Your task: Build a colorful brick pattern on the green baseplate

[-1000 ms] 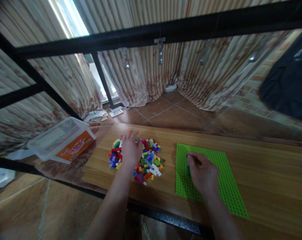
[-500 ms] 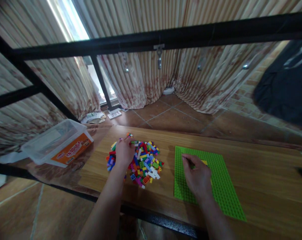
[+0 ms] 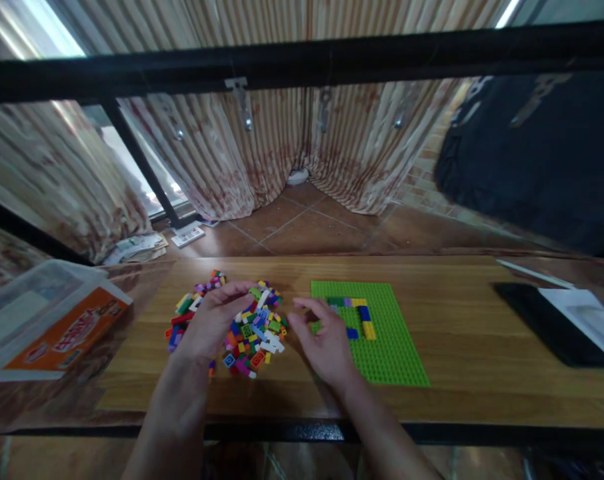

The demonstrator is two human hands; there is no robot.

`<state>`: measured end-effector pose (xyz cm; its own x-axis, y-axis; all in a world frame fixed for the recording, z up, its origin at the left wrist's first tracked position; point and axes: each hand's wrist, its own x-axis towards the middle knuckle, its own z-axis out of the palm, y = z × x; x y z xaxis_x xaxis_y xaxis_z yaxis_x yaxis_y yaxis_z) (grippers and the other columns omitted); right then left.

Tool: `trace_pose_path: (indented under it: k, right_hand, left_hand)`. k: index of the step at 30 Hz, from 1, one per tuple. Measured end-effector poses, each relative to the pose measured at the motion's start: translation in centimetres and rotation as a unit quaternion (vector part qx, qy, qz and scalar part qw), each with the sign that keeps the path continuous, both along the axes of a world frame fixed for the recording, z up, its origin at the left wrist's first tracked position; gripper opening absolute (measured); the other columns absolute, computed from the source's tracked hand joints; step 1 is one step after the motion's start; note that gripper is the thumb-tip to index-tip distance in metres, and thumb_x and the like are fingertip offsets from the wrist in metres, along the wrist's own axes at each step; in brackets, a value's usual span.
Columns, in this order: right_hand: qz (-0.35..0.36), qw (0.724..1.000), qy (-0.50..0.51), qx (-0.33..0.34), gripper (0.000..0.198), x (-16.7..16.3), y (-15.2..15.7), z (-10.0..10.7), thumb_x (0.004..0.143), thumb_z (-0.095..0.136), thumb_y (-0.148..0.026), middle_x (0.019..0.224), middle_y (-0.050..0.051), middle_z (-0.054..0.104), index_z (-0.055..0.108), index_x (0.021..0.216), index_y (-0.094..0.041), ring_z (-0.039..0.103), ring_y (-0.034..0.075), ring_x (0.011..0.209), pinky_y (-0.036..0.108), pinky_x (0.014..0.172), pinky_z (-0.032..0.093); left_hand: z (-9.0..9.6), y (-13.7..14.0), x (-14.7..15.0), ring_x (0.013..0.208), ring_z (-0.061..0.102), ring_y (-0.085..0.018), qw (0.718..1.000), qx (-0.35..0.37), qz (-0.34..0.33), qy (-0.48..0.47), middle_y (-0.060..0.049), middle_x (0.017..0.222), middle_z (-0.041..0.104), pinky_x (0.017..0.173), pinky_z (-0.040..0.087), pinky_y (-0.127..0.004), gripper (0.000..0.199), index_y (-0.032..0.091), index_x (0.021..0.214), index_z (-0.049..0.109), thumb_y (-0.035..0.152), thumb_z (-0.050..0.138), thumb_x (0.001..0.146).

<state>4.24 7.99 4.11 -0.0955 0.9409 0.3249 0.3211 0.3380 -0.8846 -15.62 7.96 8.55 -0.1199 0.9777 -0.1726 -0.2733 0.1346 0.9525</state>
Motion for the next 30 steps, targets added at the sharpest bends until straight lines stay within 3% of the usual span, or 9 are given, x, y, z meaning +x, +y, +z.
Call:
trace_pose_path:
  k: [3,7,12,16,21,27,30]
  right_hand:
    - [0.039,0.997,0.053,-0.034,0.034,-1.0,-0.7,0.1,0.084,0.065,-0.034,0.106,0.004,0.07,0.064,0.116,-0.024,0.063,0.015,0.079,0.032,0.077,0.053]
    - [0.073,0.988,0.112,-0.078,0.036,-1.5,-0.6,-0.3,0.086,0.064,-0.034,0.099,0.004,0.072,0.061,0.12,-0.024,0.066,0.017,0.085,0.032,0.08,0.053]
    - [0.044,0.989,0.105,-0.099,0.03,-1.1,-0.2,-0.4,0.086,0.062,-0.033,0.09,0.003,0.073,0.063,0.115,-0.022,0.067,0.018,0.083,0.032,0.077,0.053]
    - [0.01,0.996,0.029,-0.08,0.032,-0.8,-0.3,-0.2,0.084,0.063,-0.029,0.088,0.002,0.072,0.064,0.116,-0.024,0.066,0.017,0.076,0.031,0.073,0.051]
    - [0.035,0.998,-0.001,-0.061,0.042,-0.6,-0.6,0.0,0.085,0.064,-0.032,0.082,0.0,0.071,0.058,0.126,-0.024,0.064,0.016,0.071,0.03,0.067,0.051]
    - [0.008,1.0,-0.003,0.026,0.041,0.2,-0.2,0.5,0.086,0.064,-0.036,0.1,0.004,0.068,0.058,0.125,-0.024,0.06,0.015,0.076,0.032,0.071,0.051]
    - [0.012,0.997,-0.029,0.063,0.045,0.4,-0.1,0.8,0.083,0.067,-0.037,0.115,0.007,0.064,0.059,0.126,-0.026,0.06,0.019,0.092,0.036,0.08,0.052]
  left_hand:
    - [0.0,0.1,1.6,0.067,0.063,-0.012,0.998,-0.02,-0.021,-0.063,-0.003,0.077,0.072,0.065,0.047,-0.022,0.03,0.015,0.083,0.076,0.025,0.086,0.056]
    - [-0.7,0.2,3.3,0.07,0.062,-0.011,0.99,-0.042,-0.039,-0.13,-0.003,0.079,0.071,0.069,0.049,-0.022,0.032,0.014,0.082,0.075,0.024,0.087,0.054]
    - [-1.3,0.3,4.8,0.074,0.064,-0.013,0.99,-0.058,-0.022,-0.131,-0.003,0.083,0.071,0.074,0.051,-0.026,0.037,0.015,0.088,0.074,0.03,0.088,0.057]
    - [-1.5,0.3,5.3,0.078,0.062,-0.014,0.993,-0.043,-0.029,-0.106,-0.004,0.087,0.07,0.072,0.05,-0.026,0.041,0.017,0.093,0.074,0.042,0.085,0.062]
    - [-2.0,0.6,5.6,0.074,0.06,-0.013,0.995,-0.011,-0.04,-0.091,-0.003,0.079,0.069,0.068,0.047,-0.023,0.035,0.016,0.089,0.075,0.045,0.08,0.068]
    - [-1.8,0.6,5.7,0.061,0.056,-0.011,0.995,-0.042,-0.051,-0.075,-0.004,0.072,0.068,0.057,0.043,-0.022,0.042,0.015,0.083,0.074,0.055,0.075,0.071]
    - [-1.5,0.3,6.1,0.053,0.051,-0.009,0.994,-0.059,-0.058,-0.068,-0.004,0.069,0.066,0.049,0.038,-0.02,0.046,0.014,0.078,0.073,0.058,0.074,0.07]
